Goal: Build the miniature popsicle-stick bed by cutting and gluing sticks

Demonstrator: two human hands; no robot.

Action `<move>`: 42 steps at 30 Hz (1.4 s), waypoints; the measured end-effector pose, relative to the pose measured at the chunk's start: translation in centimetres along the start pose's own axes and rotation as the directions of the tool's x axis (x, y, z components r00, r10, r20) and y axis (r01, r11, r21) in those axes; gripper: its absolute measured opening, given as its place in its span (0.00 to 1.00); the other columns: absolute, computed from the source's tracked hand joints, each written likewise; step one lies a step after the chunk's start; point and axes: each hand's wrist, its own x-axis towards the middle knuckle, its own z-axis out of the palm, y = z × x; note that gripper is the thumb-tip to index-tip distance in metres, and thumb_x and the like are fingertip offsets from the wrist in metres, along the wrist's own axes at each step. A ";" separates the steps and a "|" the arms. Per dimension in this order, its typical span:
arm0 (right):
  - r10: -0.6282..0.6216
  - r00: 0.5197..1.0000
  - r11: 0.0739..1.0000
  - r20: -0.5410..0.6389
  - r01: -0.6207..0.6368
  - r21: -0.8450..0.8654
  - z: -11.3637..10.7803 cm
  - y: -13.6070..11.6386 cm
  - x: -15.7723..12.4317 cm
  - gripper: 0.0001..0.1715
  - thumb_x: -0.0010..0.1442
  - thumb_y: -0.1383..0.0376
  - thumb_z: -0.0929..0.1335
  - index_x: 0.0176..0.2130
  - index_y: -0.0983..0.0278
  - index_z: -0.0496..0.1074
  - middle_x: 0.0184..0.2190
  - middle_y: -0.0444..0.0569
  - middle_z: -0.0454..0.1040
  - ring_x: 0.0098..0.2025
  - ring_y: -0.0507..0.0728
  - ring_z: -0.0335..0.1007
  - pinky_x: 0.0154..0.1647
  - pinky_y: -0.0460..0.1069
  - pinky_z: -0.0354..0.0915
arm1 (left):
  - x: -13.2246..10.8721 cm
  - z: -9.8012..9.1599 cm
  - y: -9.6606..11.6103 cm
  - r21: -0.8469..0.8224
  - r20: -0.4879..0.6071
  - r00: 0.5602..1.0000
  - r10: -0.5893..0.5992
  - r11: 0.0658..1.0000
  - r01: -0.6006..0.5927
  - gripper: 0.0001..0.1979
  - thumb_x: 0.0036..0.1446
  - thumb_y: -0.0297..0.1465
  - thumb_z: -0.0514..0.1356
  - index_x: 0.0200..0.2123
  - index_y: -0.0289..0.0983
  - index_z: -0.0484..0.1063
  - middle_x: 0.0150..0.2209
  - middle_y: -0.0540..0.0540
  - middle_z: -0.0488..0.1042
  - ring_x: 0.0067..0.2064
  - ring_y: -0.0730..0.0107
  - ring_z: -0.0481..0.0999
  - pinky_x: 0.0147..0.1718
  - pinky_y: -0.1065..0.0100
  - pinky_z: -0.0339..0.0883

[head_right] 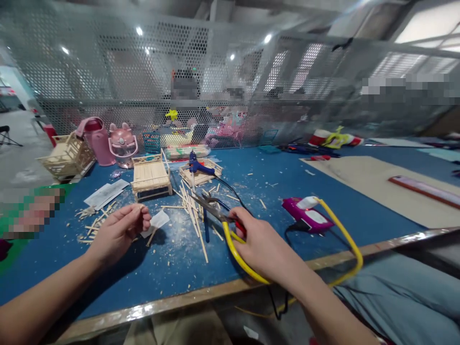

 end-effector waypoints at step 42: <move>-0.525 0.742 0.835 0.417 0.544 0.083 6.4 -5.8 8.7 0.09 0.61 0.66 0.60 0.35 0.64 0.68 0.32 0.51 0.73 0.34 0.54 0.65 0.33 0.47 0.55 | 0.5 -1.6 -1.2 0.797 0.602 0.798 0.002 -0.061 -0.601 0.10 0.59 0.33 0.54 0.38 0.42 0.75 0.41 0.48 0.77 0.42 0.61 0.70 0.41 0.58 0.60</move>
